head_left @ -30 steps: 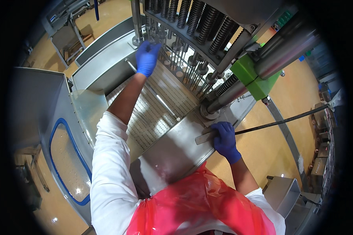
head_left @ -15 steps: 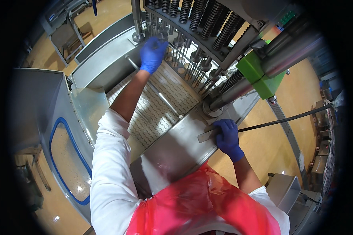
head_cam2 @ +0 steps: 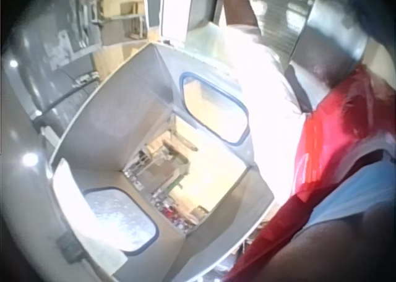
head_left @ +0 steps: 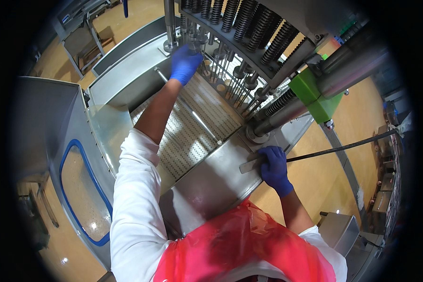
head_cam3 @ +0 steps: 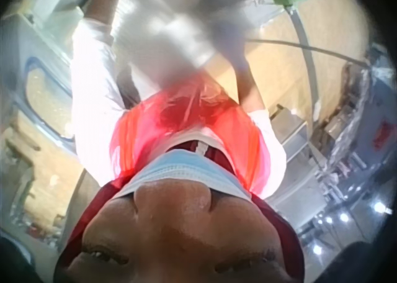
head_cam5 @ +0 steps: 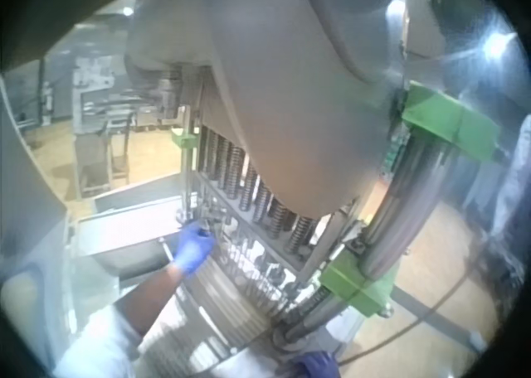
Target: The person repeatedly inserts cylindrical metal components into a vertical rack of springs and rods, then removes them and places them on a perforated tray. The process is repeated multiple times with the same set of parts.
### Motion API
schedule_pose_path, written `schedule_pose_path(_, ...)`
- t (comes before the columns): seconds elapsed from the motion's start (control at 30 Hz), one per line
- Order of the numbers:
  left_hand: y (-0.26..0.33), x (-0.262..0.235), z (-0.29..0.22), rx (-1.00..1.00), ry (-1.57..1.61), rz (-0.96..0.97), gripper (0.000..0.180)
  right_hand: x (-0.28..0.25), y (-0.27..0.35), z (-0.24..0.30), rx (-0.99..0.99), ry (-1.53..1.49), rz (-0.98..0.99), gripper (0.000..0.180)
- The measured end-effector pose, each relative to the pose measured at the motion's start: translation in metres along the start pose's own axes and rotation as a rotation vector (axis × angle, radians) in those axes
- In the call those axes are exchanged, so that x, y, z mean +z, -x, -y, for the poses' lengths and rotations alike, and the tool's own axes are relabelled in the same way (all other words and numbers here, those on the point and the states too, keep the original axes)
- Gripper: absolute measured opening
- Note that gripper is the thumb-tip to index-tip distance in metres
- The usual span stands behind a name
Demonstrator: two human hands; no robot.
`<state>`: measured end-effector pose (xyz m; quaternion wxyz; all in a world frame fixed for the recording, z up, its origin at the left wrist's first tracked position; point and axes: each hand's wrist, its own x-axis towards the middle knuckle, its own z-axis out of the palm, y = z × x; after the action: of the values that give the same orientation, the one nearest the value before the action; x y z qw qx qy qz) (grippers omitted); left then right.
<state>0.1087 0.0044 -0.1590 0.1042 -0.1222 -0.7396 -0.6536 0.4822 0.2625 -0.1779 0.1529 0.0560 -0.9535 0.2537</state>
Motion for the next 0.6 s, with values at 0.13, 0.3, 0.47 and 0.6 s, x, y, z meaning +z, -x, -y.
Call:
schedule_pose_path(0.13, -0.004, 0.002, -0.008, -0.003, -0.143, -0.054, 0.035, 0.001, 0.001, 0.001, 0.004, 0.004, 0.007, 0.042)
schedule_pose_path(0.3, -0.008, 0.006, -0.020, -0.073, -0.145, -0.020, 0.033, 0.002, 0.000, 0.002, 0.005, 0.032, 0.013, 0.042)
schedule_pose_path(0.47, -0.014, 0.007, -0.015, -0.079, -0.246, 0.015, 0.033, 0.002, -0.001, 0.005, -0.012, 0.025, 0.004, 0.041)
schedule_pose_path(0.6, -0.016, -0.001, -0.011, -0.104, -0.220, 0.053, 0.037, 0.003, -0.002, 0.003, -0.021, 0.007, 0.007, 0.040)
